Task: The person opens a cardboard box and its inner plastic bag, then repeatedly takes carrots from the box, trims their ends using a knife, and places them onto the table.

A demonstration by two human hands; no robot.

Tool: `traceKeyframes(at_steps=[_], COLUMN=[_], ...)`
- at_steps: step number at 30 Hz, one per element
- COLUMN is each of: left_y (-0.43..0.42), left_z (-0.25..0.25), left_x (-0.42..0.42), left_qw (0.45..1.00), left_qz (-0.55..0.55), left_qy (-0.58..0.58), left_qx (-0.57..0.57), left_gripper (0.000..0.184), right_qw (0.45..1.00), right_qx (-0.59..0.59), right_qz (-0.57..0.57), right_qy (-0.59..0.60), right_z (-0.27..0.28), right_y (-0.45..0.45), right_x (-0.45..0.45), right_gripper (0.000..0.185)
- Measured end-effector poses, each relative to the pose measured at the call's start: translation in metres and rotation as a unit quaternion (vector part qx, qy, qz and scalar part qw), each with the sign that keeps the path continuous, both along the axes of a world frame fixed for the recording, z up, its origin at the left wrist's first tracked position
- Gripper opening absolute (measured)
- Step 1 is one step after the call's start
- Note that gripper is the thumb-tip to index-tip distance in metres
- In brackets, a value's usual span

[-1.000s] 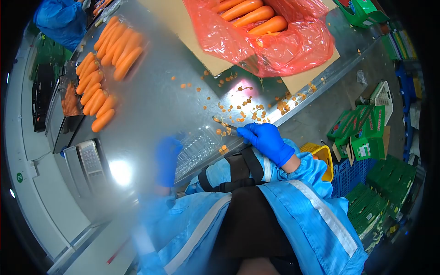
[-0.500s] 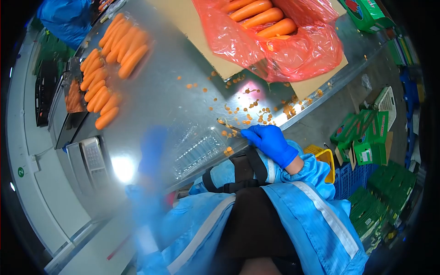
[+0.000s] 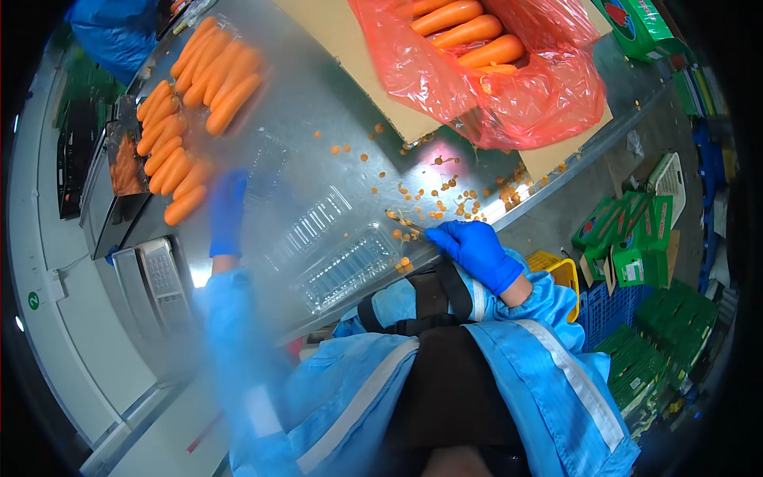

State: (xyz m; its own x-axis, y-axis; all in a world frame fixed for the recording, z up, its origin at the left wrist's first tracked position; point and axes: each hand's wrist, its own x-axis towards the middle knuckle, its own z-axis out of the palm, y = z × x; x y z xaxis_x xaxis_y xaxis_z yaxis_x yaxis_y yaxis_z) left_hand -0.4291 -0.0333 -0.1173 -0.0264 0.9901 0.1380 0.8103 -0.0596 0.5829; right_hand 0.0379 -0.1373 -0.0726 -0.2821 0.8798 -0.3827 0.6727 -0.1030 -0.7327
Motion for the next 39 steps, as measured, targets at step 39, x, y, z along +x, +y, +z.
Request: traceKeyframes(at_steps=[39], left_y=[0.084], left_z=[0.22], left_x=[0.307], left_qw=[0.979], left_qz=[-0.156], left_qy=[-0.122], left_qx=[0.047], left_gripper=[0.032], right_qw=[0.996], right_qx=[0.048], right_qz=[0.048], right_qy=[0.055], right_z=[-0.006], right_y=[0.016], right_x=[0.102], right_gripper=[0.041])
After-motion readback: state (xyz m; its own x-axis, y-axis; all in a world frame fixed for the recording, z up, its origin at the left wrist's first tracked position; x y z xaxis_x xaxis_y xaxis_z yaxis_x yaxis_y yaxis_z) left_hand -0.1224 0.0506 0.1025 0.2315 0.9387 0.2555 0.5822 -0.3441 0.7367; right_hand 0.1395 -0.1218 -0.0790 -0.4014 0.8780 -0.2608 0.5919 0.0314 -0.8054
